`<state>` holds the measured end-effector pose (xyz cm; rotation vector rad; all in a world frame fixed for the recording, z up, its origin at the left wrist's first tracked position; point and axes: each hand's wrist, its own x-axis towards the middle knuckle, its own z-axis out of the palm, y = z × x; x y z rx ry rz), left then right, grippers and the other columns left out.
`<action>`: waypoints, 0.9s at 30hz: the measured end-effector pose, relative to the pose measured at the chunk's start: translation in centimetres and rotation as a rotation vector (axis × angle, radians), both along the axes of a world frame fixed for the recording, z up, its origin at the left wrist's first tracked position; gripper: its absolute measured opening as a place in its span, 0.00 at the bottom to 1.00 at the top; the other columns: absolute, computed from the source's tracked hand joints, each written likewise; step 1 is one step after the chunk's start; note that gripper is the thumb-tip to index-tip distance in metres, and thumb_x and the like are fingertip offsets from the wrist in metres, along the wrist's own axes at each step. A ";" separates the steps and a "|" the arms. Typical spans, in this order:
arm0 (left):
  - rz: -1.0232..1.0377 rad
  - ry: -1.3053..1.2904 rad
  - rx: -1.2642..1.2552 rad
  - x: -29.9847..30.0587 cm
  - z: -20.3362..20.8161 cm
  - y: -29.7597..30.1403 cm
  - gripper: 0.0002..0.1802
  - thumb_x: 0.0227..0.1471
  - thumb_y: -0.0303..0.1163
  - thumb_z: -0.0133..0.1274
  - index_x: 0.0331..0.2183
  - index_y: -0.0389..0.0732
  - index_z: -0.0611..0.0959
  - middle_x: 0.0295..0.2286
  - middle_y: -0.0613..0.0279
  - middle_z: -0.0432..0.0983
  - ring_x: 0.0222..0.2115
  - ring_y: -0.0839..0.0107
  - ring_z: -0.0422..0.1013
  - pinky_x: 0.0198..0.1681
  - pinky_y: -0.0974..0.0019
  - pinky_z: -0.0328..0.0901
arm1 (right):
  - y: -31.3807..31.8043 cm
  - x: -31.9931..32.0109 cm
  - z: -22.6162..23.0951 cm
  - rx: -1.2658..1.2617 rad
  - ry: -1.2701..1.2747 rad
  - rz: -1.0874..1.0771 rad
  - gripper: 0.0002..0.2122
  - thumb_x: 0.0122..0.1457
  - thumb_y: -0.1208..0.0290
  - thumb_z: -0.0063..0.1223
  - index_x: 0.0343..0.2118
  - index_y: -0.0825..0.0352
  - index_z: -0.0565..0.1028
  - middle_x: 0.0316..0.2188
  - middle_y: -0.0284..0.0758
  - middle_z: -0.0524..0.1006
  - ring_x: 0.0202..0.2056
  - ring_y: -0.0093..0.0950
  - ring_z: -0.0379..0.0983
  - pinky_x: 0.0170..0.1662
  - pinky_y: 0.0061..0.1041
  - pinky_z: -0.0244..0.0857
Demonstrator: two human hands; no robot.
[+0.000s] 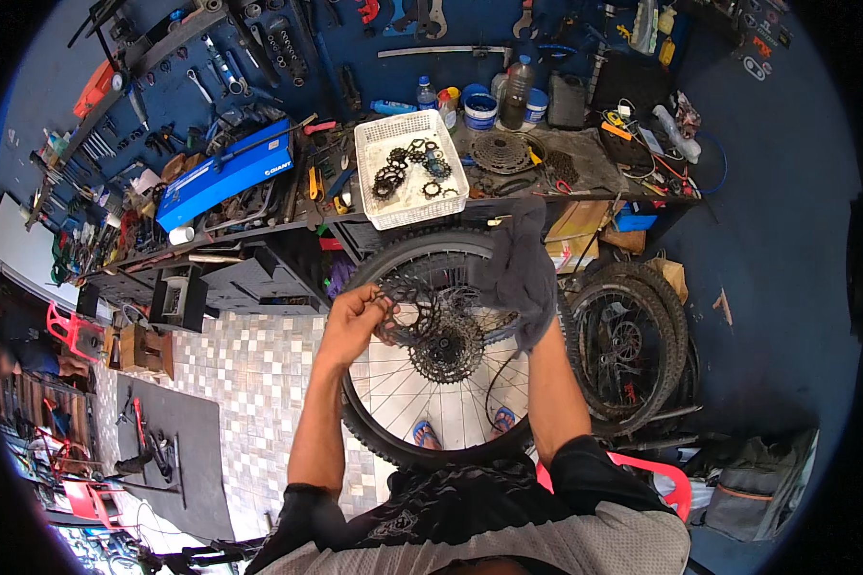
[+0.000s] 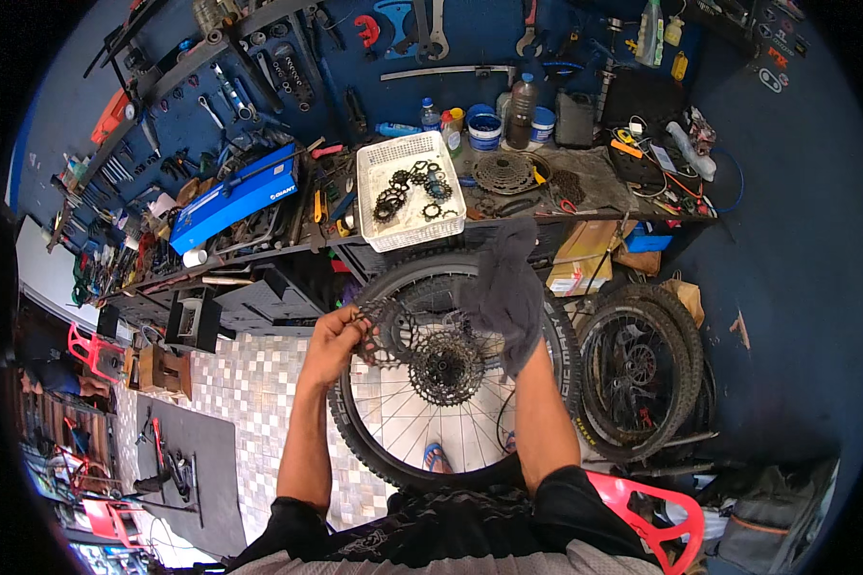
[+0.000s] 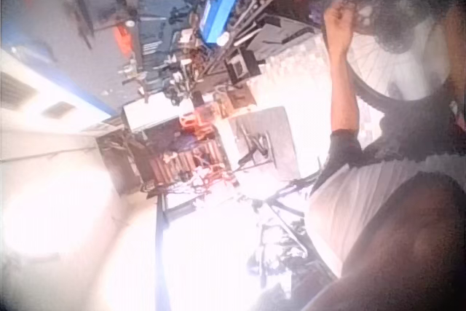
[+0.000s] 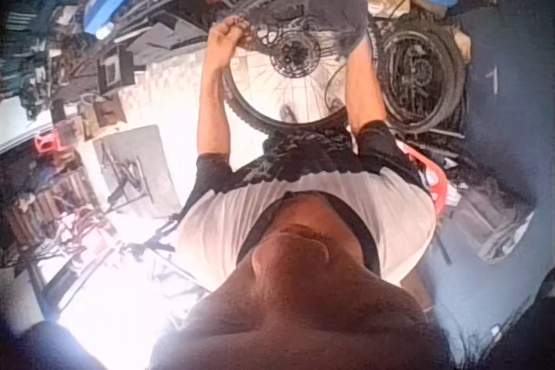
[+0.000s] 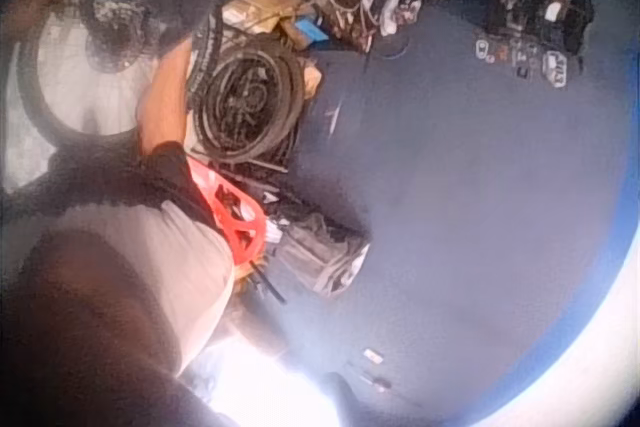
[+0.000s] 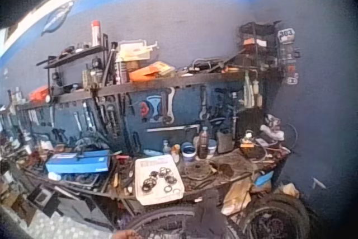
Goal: The person assembles a bicycle cassette by placing individual sprockets and spacers onto a bicycle wheel hub. They repeatedly pick up parts from a white basket, wipe them with a cloth, and stack them in order on the hub.
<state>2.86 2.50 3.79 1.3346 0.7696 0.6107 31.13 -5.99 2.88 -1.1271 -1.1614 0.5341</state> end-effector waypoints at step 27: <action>0.039 -0.044 0.080 3.6 0.4 -2.0 0.11 0.66 0.28 0.51 0.42 0.29 0.80 0.33 0.59 0.80 0.30 0.72 0.80 0.29 0.68 0.78 | -2.0 -3.9 1.6 0.202 -0.579 -0.229 0.15 0.68 0.60 0.53 0.41 0.68 0.80 0.37 0.37 0.80 0.40 0.34 0.77 0.49 0.29 0.67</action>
